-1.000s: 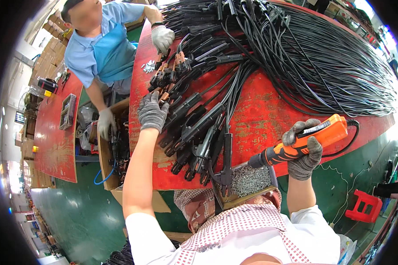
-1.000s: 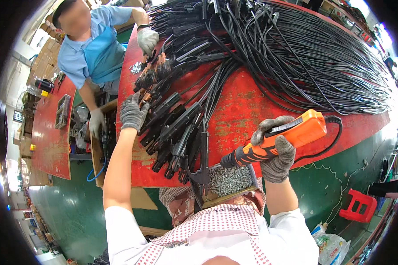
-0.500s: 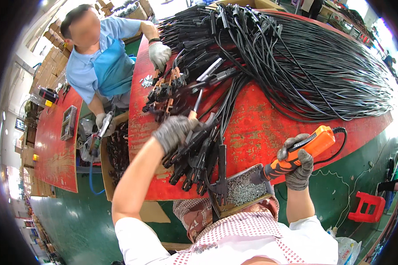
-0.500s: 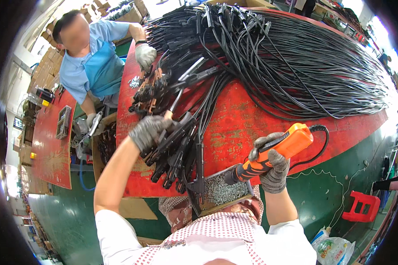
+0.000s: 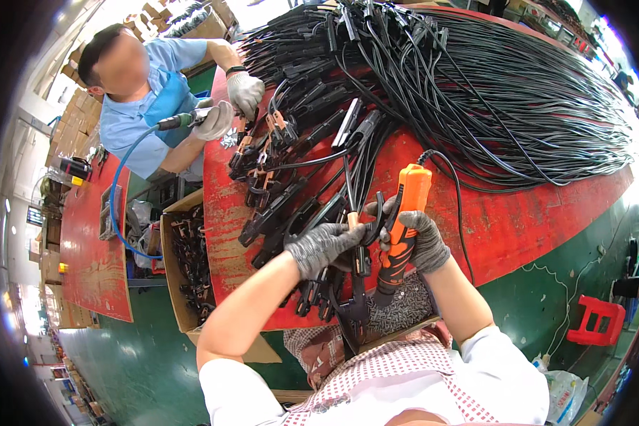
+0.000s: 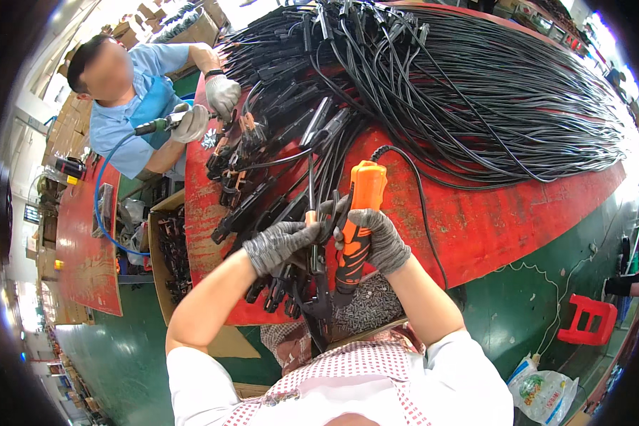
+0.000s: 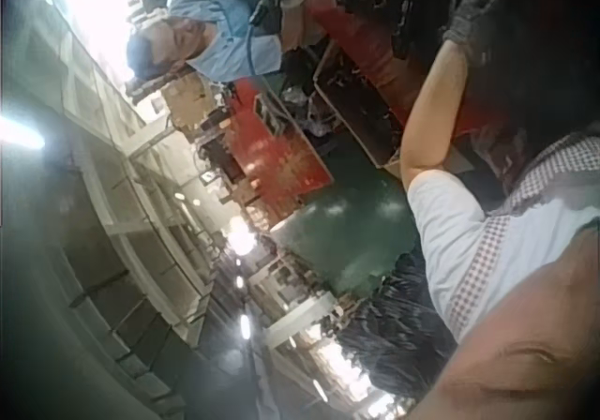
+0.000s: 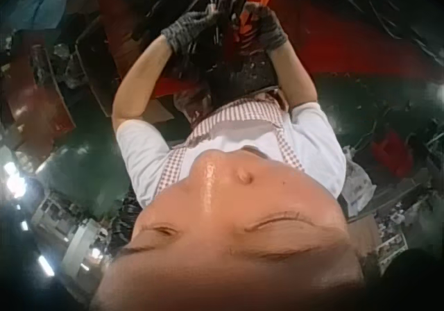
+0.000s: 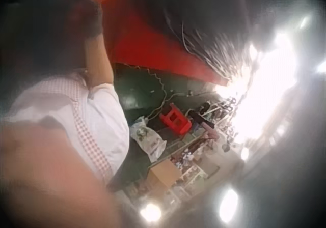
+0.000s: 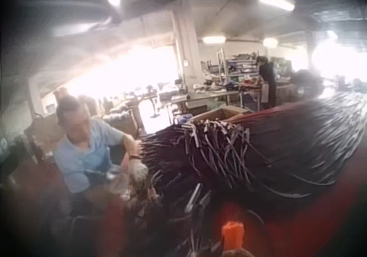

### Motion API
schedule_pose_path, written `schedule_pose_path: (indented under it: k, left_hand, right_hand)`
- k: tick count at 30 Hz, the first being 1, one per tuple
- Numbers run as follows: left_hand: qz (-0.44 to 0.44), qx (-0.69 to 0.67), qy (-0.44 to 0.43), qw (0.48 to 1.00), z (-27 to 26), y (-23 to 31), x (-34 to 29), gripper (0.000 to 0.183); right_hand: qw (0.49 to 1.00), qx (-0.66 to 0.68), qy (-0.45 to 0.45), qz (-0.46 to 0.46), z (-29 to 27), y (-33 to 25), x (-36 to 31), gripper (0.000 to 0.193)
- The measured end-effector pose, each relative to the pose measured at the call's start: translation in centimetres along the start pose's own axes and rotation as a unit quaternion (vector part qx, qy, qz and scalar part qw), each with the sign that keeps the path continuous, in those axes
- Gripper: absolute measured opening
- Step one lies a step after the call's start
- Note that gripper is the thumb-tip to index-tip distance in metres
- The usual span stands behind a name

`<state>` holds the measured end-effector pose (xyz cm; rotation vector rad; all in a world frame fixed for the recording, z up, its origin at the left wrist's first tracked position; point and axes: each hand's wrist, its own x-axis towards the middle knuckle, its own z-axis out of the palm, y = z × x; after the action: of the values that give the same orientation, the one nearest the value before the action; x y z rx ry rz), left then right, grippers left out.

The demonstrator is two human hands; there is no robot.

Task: The person attaches screws to black plastic housing components using an electric screwdriver at a factory workbench.

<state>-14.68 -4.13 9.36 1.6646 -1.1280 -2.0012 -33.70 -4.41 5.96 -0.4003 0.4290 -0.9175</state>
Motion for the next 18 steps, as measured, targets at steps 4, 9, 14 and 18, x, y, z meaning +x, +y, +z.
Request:
schedule_pose_path:
  k: [4, 9, 14, 18]
  left_hand:
    - [0.304, 0.595, 0.367, 0.647, -5.0, 3.0, 4.0, 0.032]
    - [0.142, 0.737, 0.251, 0.611, -7.1, 5.2, 9.1, 0.025]
    - [0.239, 0.482, 0.451, 0.712, -10.9, 6.6, 9.2, 0.027]
    - [0.159, 0.545, 0.533, 0.627, -12.9, 6.5, 9.5, 0.029]
  right_hand:
    - [0.999, 0.031, -0.027, 0.014, 0.3, 0.7, 0.7, 0.032]
    - [0.998, 0.027, -0.061, 0.004, 1.3, 1.4, 0.6, 0.036]
    - [0.998, 0.029, -0.051, 0.023, 0.5, 1.6, -0.7, 0.036]
    - [0.998, 0.039, -0.044, -0.017, 0.8, 1.2, -2.1, 0.033]
